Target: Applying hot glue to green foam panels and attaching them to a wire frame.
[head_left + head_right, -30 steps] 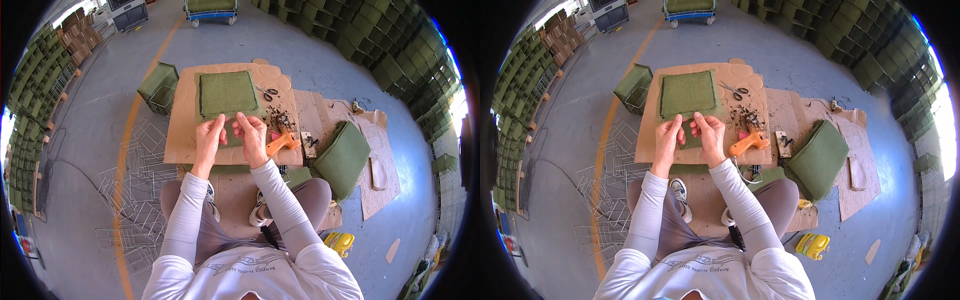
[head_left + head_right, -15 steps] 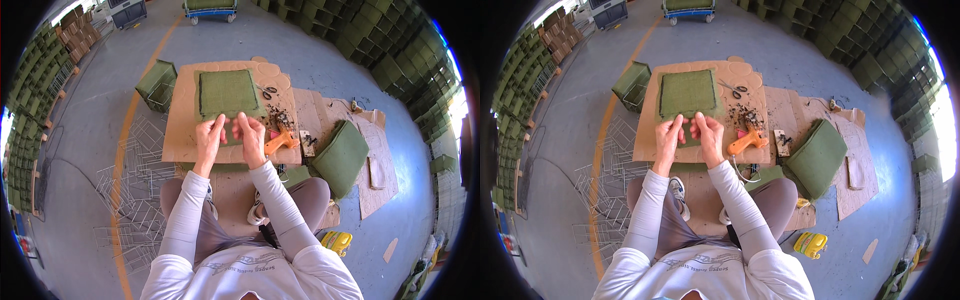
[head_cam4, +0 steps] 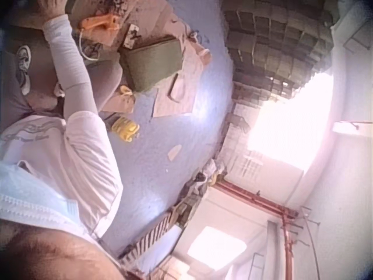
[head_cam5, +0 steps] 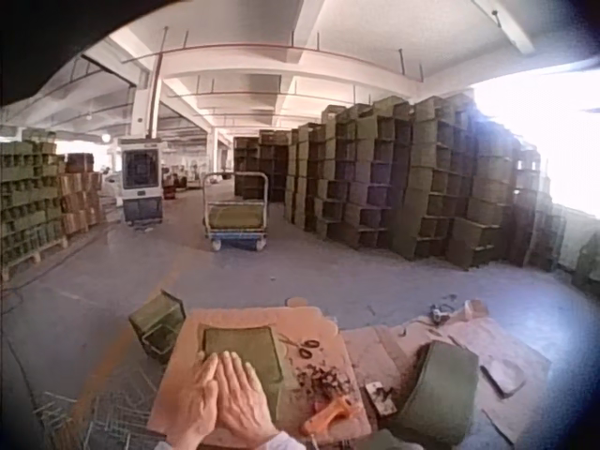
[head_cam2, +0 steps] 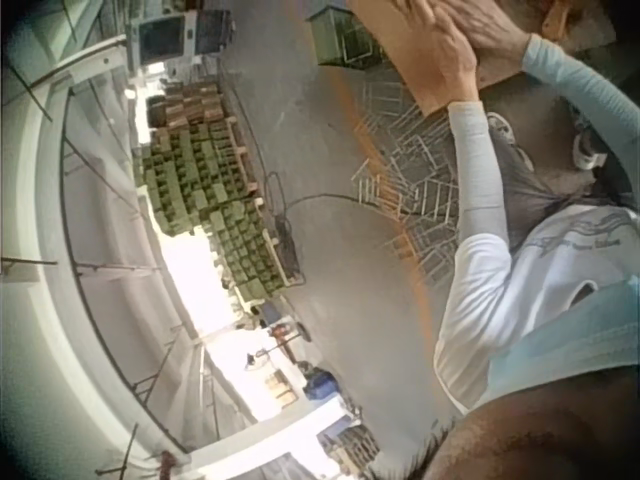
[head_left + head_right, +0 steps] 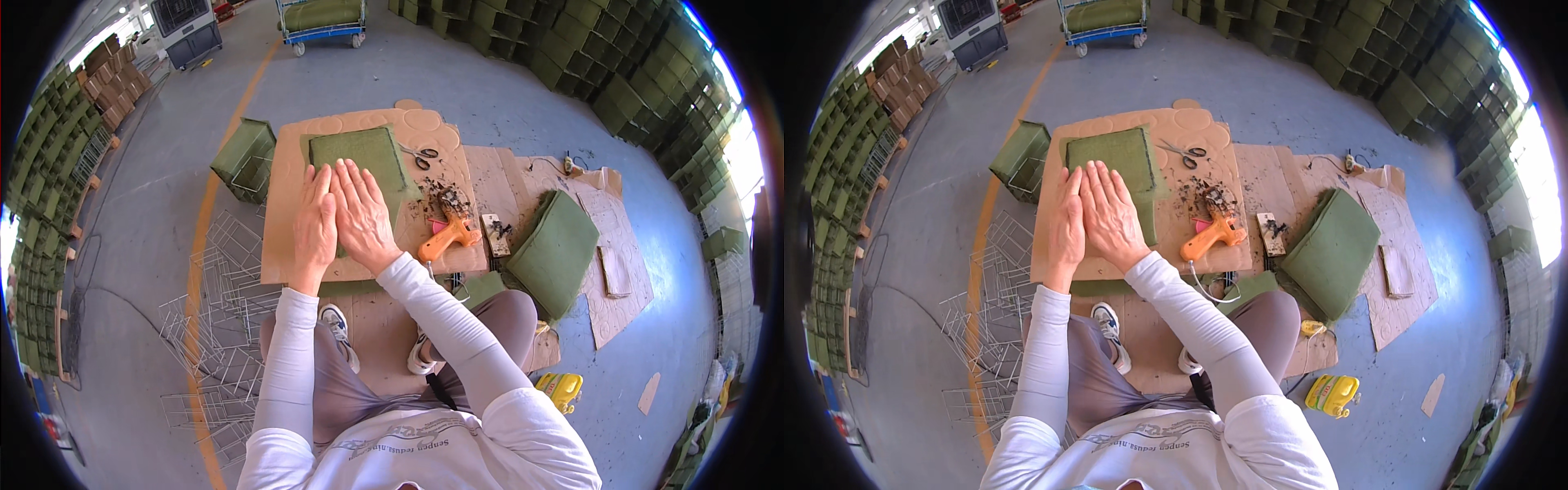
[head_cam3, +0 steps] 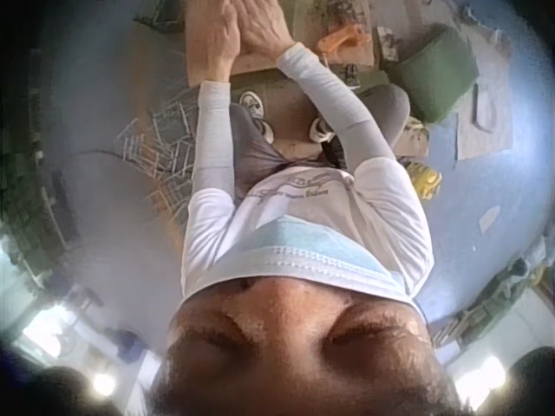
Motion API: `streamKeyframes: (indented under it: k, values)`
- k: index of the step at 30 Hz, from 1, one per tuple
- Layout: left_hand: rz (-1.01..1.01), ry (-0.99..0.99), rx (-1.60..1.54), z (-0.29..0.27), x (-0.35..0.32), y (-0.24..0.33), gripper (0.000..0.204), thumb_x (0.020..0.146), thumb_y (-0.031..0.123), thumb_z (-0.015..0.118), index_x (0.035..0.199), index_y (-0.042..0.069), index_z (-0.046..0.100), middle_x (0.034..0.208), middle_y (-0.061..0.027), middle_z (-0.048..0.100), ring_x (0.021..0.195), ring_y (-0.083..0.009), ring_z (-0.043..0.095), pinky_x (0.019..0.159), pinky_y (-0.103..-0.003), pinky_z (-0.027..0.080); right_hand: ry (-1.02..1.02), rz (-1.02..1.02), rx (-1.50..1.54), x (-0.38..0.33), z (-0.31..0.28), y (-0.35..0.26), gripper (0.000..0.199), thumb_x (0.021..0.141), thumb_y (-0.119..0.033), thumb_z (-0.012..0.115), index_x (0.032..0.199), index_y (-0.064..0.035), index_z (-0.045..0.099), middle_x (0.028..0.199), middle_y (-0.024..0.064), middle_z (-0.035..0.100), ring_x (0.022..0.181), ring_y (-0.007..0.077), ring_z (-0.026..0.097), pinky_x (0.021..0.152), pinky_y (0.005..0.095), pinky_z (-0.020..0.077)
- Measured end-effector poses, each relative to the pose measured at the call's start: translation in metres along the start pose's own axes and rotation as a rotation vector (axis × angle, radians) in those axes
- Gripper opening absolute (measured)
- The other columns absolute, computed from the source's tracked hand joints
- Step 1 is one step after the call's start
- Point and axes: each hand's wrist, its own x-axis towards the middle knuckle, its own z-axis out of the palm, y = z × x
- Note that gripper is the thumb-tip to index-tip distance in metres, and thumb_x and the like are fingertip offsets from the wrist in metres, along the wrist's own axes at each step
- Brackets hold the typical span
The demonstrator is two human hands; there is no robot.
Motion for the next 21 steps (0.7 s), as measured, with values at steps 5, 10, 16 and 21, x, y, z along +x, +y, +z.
streamKeyframes:
  k: [5,10,16,21]
  values:
    - [0.024,-0.078,0.168,-0.002,0.002,0.0,0.063,0.097,0.046,0.018,0.136,-0.001,0.036,0.14,-0.0142,0.037,0.136,-0.0302,0.024,0.111,-0.048,0.01,-0.069,-0.036,-0.006,-0.005,-0.002,0.009,0.05,0.087,-0.02,0.043,0.129,0.0073,0.04,0.134,0.0244,0.041,0.129,0.0341,0.035,0.109,0.0435,0.022]
    - [0.054,-0.067,0.179,-0.014,-0.003,0.003,0.06,0.097,0.045,0.022,0.137,0.002,0.036,0.142,-0.012,0.037,0.136,-0.0288,0.023,0.11,-0.049,0.012,-0.007,0.166,0.261,0.017,-0.058,0.037,0.06,0.092,-0.029,0.042,0.139,0.0043,0.024,0.143,0.0238,0.028,0.135,0.0331,0.024,0.112,0.0415,0.0152]
    - [0.089,-0.038,0.204,-0.004,-0.003,-0.001,0.059,0.097,0.043,0.024,0.137,0.001,0.036,0.142,-0.0134,0.036,0.136,-0.0296,0.022,0.11,-0.048,0.013,-0.037,0.352,0.563,0.039,-0.078,0.088,0.067,0.096,-0.045,0.023,0.143,0.001,0.011,0.149,0.0201,0.012,0.14,0.0284,0.007,0.113,0.0384,0.0042]
    - [0.081,-0.026,0.238,-0.001,-0.002,0.001,0.062,0.096,0.046,0.025,0.137,0.0,0.034,0.142,-0.0142,0.035,0.136,-0.0304,0.021,0.111,-0.046,0.015,-0.266,0.488,0.788,0.004,-0.027,0.076,0.075,0.095,-0.052,0.025,0.142,0.0033,0.01,0.15,0.0188,0.006,0.14,0.0273,0.004,0.113,0.0347,0.0049]
